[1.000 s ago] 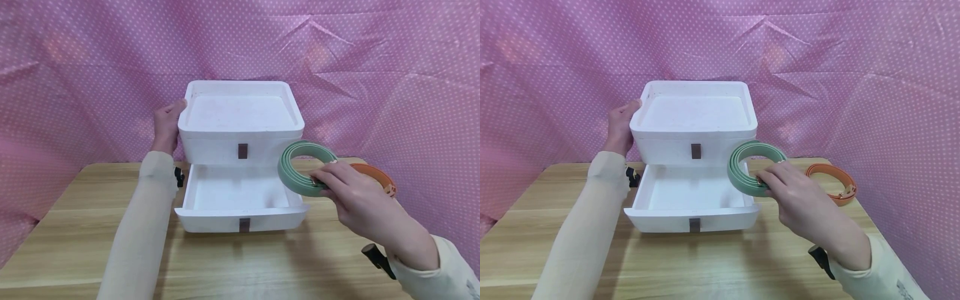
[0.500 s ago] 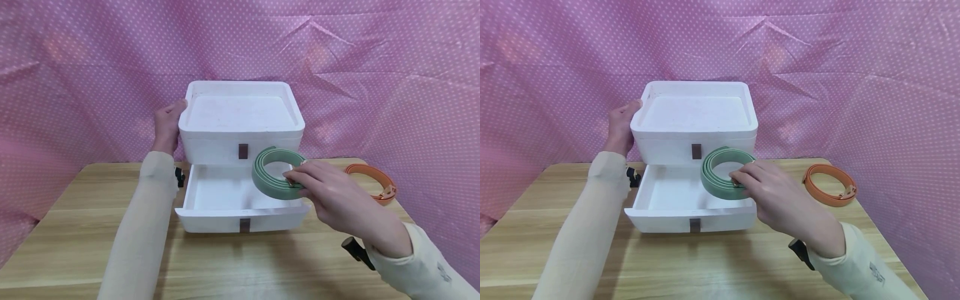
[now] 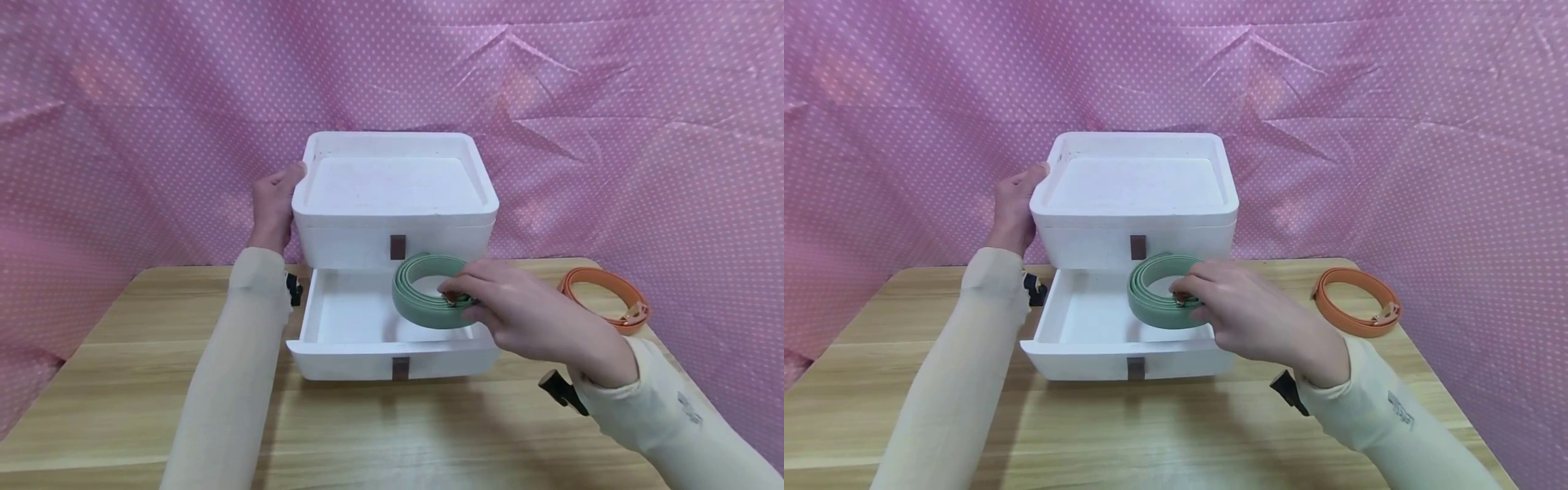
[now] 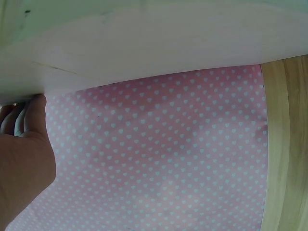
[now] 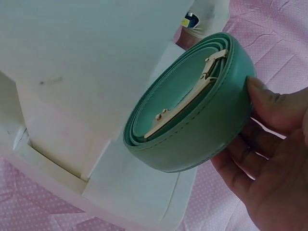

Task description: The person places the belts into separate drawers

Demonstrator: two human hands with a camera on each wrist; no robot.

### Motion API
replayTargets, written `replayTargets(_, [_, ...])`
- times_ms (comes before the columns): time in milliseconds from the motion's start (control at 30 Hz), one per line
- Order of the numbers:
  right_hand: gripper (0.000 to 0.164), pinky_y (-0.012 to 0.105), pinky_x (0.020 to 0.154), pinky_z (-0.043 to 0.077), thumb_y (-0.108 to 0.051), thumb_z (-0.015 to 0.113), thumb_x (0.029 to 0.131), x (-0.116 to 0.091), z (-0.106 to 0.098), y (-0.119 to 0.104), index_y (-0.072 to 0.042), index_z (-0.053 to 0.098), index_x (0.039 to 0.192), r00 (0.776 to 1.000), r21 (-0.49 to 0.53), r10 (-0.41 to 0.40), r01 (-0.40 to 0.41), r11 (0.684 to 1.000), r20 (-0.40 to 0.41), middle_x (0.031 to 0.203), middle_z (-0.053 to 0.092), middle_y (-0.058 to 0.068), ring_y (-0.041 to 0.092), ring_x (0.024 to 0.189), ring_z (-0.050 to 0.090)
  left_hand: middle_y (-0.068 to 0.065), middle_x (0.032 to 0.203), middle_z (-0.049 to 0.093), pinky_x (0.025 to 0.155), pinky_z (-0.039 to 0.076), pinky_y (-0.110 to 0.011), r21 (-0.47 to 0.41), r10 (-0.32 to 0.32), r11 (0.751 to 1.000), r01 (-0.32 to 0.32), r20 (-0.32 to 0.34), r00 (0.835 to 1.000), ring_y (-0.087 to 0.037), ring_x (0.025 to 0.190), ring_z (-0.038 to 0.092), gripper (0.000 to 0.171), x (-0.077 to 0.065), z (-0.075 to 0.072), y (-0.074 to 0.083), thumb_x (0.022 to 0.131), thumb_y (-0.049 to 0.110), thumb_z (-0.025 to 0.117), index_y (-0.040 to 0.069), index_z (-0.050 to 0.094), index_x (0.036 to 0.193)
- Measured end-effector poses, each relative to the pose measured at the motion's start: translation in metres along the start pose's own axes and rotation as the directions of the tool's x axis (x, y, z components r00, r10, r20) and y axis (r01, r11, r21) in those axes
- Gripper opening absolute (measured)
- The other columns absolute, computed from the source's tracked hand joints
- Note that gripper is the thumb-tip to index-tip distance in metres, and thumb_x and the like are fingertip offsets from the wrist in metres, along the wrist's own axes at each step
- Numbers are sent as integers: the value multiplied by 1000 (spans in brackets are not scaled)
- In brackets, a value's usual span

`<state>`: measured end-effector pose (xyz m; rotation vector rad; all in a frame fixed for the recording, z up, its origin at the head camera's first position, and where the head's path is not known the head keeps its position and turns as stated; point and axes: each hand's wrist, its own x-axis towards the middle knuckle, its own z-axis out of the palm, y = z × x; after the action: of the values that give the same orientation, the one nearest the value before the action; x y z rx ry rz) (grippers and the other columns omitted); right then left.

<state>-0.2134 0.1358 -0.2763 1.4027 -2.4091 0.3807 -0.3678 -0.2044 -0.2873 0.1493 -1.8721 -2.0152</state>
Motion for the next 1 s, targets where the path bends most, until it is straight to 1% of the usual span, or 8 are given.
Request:
replayTargets(200, [31,32,80,50,-2,76,83,6,7,1,-7,68,112,999,-6,18,-18,1000,35,100,61,-5,11,91,56,-7,99,69,73,57,-27,14,1,1000,-1,-2,1000,-19,87,66,37,1,1,-1,92,44,67,8,73,95])
replayTargets(300, [29,32,81,50,-4,75,84,8,10,0,-8,68,112,997,-11,23,-22,1000,68,100,61,-6,11,91,57,-7,99,69,72,57,-27,14,-1,1000,1,-3,1000,-19,86,66,37,1,1,-1,91,44,68,8,72,93])
replayTargets(467, [29,32,84,52,-5,73,86,11,16,-1,-9,67,115,990,14,54,-56,998,127,106,60,-5,12,98,57,-6,96,69,71,57,-26,18,-4,1000,4,-6,1000,-18,84,65,37,2,0,-1,91,45,68,8,70,88])
replayTargets(600, [31,34,85,53,-4,72,87,14,24,1,-7,67,117,989,21,46,-49,999,143,108,60,-2,15,101,57,-6,95,69,72,57,-27,27,3,1000,-3,-6,1000,-18,84,65,37,3,0,0,91,45,68,9,71,87])
replayTargets(767, [32,36,86,52,-3,70,88,19,35,4,-6,66,119,988,21,28,-31,999,151,108,60,0,16,101,57,-7,97,69,73,57,-28,34,6,999,-6,-4,1000,-19,87,65,37,3,0,0,91,45,67,9,73,95])
replayTargets(1000, [30,36,86,52,-3,69,88,24,51,9,-6,65,118,986,24,56,-61,998,154,108,60,0,16,101,56,-7,100,69,72,57,-27,16,-8,1000,8,0,1000,-18,86,65,39,5,-1,-1,90,45,69,8,73,99])
